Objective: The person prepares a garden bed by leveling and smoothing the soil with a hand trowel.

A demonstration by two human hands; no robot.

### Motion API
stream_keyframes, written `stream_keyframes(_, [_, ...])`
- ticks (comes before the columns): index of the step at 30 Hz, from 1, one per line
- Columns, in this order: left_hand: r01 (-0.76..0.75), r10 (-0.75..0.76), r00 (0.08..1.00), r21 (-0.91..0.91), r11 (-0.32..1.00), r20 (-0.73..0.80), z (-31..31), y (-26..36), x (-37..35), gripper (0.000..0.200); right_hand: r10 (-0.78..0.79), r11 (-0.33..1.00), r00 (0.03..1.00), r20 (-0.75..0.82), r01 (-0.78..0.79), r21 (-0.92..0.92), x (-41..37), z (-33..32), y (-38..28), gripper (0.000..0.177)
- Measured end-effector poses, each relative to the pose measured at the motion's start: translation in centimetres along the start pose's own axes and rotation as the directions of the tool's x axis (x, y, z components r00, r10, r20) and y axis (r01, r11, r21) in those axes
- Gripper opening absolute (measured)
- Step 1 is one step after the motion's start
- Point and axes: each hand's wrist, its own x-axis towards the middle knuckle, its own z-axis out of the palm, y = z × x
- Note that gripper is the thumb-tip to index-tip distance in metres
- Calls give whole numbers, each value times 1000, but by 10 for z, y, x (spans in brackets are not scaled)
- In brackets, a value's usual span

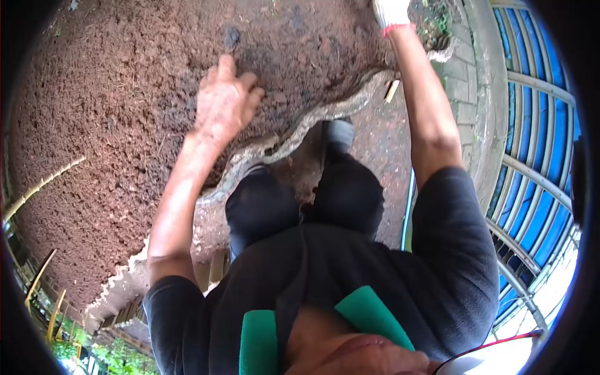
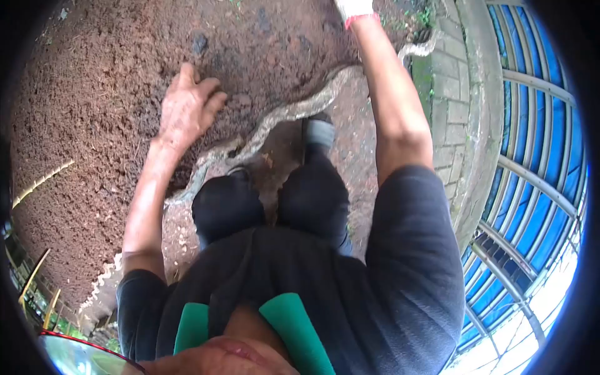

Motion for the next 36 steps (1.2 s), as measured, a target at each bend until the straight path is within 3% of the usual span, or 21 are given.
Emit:
stream_keyframes(2, [-148, 148, 989, 12, 989, -25, 9, 14, 10, 53, -89, 939, 994, 57, 103, -328, -9, -5, -42, 17])
stream_keyframes(3, [-159, 177, 979, -160, 974, 104, 10, 26, 15, 54, -199, 977, 978, 62, 203, -69, -23, -2, -39, 20])
stream_keyframes(5, [-69, 146, 978, -432, 899, 149, 44, 30, 23, 52, -227, 971, 969, 94, 233, -48, -36, -10, -94, 19])
stream_keyframes(8, [-130, 218, 960, -409, 903, 176, 43, 22, 33, 35, -121, 920, 992, 47, 94, 381, -14, -28, -149, 20])
stream_keyframes(10, [-156, 227, 964, -399, 903, 138, 48, 17, 34, 28, 14, 906, 954, -300, 115, 408, 8, -7, -188, 20])
stream_keyframes(13, [-71, 134, 984, -428, 901, 119, 49, 12, 31, 21, 281, 951, 958, 55, -286, 119, -33, -14, -158, 22])
stream_keyframes(15, [-37, 55, 998, -420, 907, 30, 49, 5, 33, 23, 420, 891, 903, 89, -429, 149, -51, -7, -62, 20])
stream_keyframes(17, [-1, 13, 1000, -457, 889, 23, 48, 3, 21, 36, 12, 998, 990, 143, -20, 54, -74, 17, -67, 14])
stream_keyframes(19, [-16, 34, 999, -474, 881, 30, 36, 1, 22, 47, -43, 986, 951, 305, 89, -140, -88, 18, -131, 9])
stream_keyframes(20, [23, 55, 984, -428, 903, 170, 24, 8, 19, 61, -101, 995, 953, 287, 98, 25, -82, 16, -150, 8])
stream_keyframes(22, [-133, 156, 986, -276, 952, 65, 34, 1, 12, 60, -327, 887, 928, 177, 237, 397, -56, 13, -169, 18])
stream_keyframes(24, [-170, 184, 980, -161, 972, 79, 32, -5, 9, 51, -433, 812, 898, 76, 352, 466, -36, -3, -156, 26])
stream_keyframes(25, [-116, 137, 980, -141, 983, 143, 25, -5, 8, 47, -402, 868, 912, 78, 353, 349, -26, -19, -138, 28])
stream_keyframes(27, [-19, 42, 966, -94, 995, 253, 14, -4, 10, 39, -98, 941, 985, 144, 44, 336, -37, -4, -128, 17])
stream_keyframes(29, [-38, 40, 998, -41, 998, 52, 17, -15, 0, 27, 222, 915, 927, 302, -305, 265, -70, 37, -124, 16])
stream_keyframes(30, [-75, 77, 996, 39, 996, -35, 12, -24, -5, 25, -225, 966, 968, 110, 207, 155, -78, 63, -25, 16])
stream_keyframes(31, [-97, 114, 985, 126, 987, -129, 8, -33, -8, 24, 97, 943, 986, 135, -135, 303, -78, 74, -53, 15])
stream_keyframes(33, [20, -13, 983, 38, 999, -184, -5, -46, -24, 23, 40, 992, 943, 330, -76, 97, -103, 91, -102, 12])
stream_keyframes(34, [98, -109, 974, -64, 993, -199, -6, -53, -30, 23, -88, 996, 927, 365, 75, 51, -115, 92, -132, 11])
stream_keyframes(35, [111, -118, 962, -40, 993, -246, -9, -54, -37, 25, -323, 931, 868, 378, 363, -36, -117, 86, -159, 11])
stream_keyframes(36, [127, -126, 948, -17, 992, -292, -11, -55, -44, 27, -331, 943, 875, 355, 321, 88, -114, 81, -180, 11])
